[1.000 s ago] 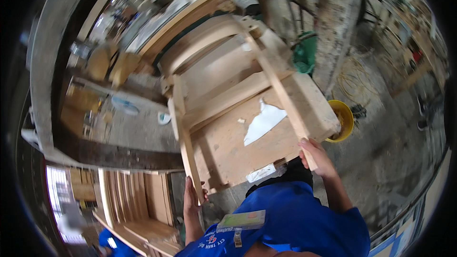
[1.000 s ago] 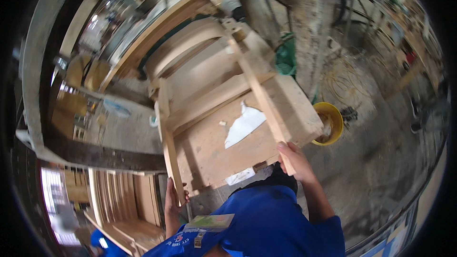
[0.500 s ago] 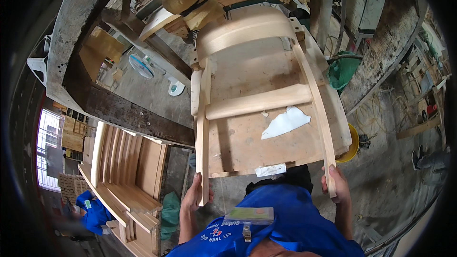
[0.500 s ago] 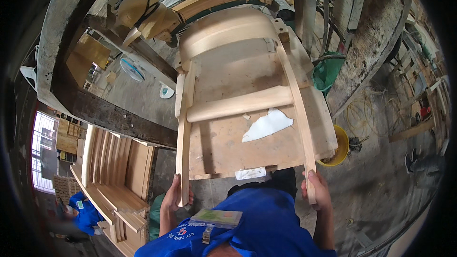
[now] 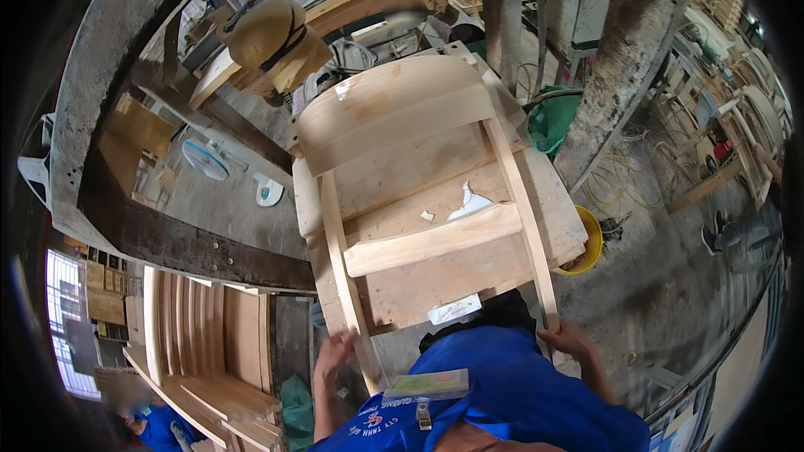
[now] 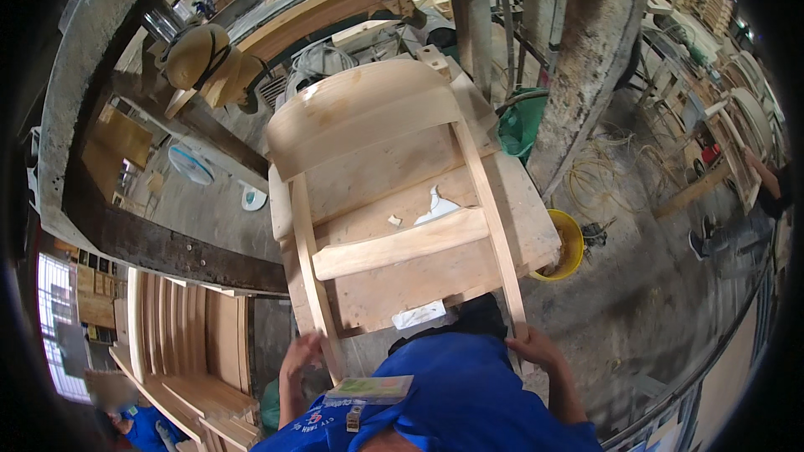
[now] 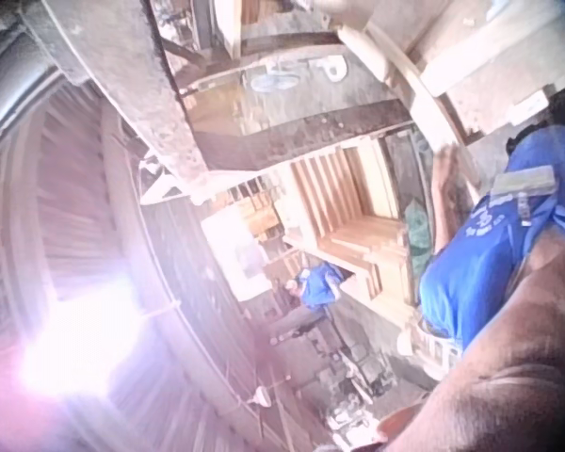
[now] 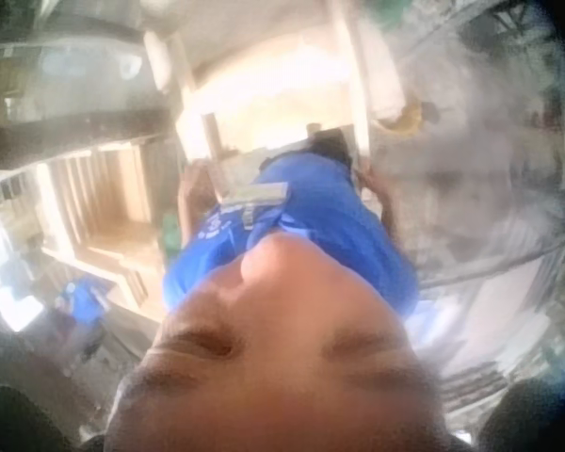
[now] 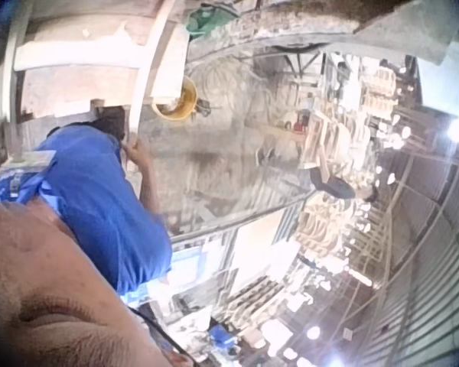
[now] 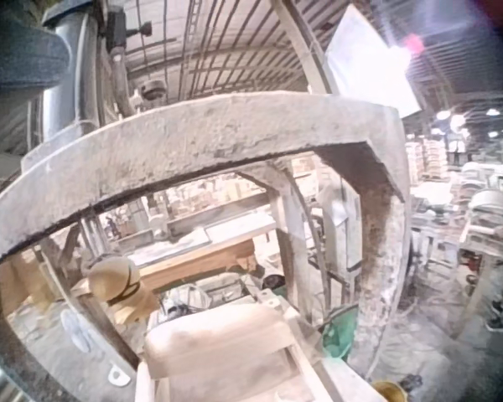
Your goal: The person repeatedly picks up unfinished wooden chair frames and seat panels, aligns the seat onto the frame, and places the assembled chair onto a roller conveyor. The cycle repeats with multiple chairs in a factory setting.
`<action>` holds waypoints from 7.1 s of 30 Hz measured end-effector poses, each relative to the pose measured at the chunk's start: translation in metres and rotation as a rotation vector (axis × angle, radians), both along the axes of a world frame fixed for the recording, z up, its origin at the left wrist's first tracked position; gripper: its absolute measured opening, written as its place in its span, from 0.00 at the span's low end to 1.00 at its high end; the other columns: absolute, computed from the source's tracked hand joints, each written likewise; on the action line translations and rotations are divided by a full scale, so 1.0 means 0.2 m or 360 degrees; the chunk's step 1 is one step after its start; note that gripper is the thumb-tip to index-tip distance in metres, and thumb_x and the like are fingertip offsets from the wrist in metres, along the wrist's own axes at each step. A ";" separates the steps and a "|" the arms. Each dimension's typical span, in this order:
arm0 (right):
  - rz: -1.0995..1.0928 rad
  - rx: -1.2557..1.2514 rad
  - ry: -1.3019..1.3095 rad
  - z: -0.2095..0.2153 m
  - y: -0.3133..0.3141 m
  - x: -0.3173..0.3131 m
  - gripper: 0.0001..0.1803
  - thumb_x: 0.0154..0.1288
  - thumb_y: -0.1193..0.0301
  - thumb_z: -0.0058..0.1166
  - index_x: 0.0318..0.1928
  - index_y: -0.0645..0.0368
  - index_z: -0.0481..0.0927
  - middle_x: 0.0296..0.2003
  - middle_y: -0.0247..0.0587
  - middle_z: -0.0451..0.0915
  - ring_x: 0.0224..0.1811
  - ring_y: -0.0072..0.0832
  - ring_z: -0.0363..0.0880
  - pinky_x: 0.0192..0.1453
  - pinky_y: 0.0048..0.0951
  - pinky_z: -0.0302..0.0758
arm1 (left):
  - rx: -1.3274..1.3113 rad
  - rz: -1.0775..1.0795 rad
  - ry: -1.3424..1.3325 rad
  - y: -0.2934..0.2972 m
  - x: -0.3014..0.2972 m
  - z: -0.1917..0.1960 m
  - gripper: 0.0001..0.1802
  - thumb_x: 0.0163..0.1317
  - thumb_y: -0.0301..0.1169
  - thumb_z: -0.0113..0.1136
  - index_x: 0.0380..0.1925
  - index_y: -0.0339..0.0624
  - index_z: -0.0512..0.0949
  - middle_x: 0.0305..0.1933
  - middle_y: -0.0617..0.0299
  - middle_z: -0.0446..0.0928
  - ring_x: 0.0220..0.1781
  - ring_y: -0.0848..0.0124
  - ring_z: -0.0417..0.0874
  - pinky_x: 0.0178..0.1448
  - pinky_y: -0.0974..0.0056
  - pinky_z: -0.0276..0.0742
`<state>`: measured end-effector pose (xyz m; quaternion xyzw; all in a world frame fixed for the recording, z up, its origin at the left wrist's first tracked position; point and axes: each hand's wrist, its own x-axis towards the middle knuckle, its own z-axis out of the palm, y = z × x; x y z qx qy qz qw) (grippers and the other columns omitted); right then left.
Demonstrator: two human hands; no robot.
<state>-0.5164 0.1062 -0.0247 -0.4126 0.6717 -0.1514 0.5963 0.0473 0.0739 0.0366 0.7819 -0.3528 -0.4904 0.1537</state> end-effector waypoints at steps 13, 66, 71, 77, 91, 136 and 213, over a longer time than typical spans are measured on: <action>-0.0429 -0.0324 0.0464 0.09 -0.43 0.27 0.33 0.58 0.44 0.67 0.60 0.46 0.84 0.52 0.52 0.87 0.57 0.48 0.85 0.61 0.45 0.81 | -0.0719 0.0358 0.0143 -0.92 -0.21 0.01 0.23 0.68 0.49 0.69 0.30 0.37 0.83 0.26 0.62 0.78 0.27 0.68 0.77 0.32 0.57 0.75; -0.2727 -0.1162 0.1614 0.85 2.58 -1.80 0.18 0.60 0.57 0.71 0.47 0.52 0.87 0.38 0.48 0.87 0.42 0.40 0.88 0.47 0.38 0.80 | -0.0575 -0.0901 0.1831 0.26 -4.33 0.48 0.52 0.72 0.68 0.48 0.77 0.34 0.58 0.75 0.43 0.66 0.71 0.53 0.72 0.73 0.48 0.69; -0.2405 -0.1188 0.3180 1.48 2.57 -2.30 0.32 0.63 0.52 0.71 0.57 0.65 0.80 0.50 0.56 0.82 0.54 0.50 0.82 0.58 0.42 0.76 | -0.0868 -0.1061 0.2093 0.33 -5.17 0.53 0.61 0.68 0.76 0.45 0.82 0.38 0.44 0.82 0.43 0.52 0.80 0.49 0.62 0.83 0.48 0.56; -0.2517 -0.2514 0.1602 1.35 1.94 -2.95 0.32 0.74 0.56 0.64 0.66 0.65 0.73 0.60 0.50 0.77 0.65 0.41 0.73 0.69 0.44 0.69 | 0.0020 -0.1195 0.2504 0.91 -5.89 0.60 0.56 0.72 0.75 0.36 0.82 0.42 0.46 0.79 0.47 0.59 0.77 0.54 0.66 0.80 0.50 0.63; -0.4194 -0.2402 0.0290 0.51 2.66 -4.20 0.24 0.74 0.52 0.64 0.56 0.57 0.77 0.43 0.34 0.83 0.43 0.25 0.82 0.47 0.33 0.83 | -0.0120 -0.3458 0.0792 0.80 -6.62 -0.18 0.22 0.77 0.50 0.53 0.49 0.45 0.85 0.40 0.54 0.86 0.41 0.58 0.85 0.49 0.52 0.78; -0.2290 0.0027 0.1322 -0.18 2.97 -5.77 0.23 0.67 0.48 0.61 0.46 0.54 0.85 0.40 0.55 0.88 0.48 0.53 0.87 0.52 0.51 0.82 | -0.0106 -0.2429 0.0229 1.06 -6.90 -0.58 0.22 0.72 0.46 0.61 0.50 0.37 0.83 0.34 0.56 0.87 0.30 0.70 0.87 0.35 0.63 0.83; 0.1707 -0.0221 -0.0509 -0.12 0.51 1.68 0.12 0.75 0.60 0.60 0.45 0.57 0.81 0.33 0.35 0.85 0.31 0.25 0.84 0.33 0.33 0.82 | -0.1066 0.2278 -0.0179 2.72 -0.38 -0.19 0.16 0.73 0.42 0.59 0.34 0.43 0.85 0.26 0.68 0.82 0.26 0.77 0.80 0.30 0.69 0.74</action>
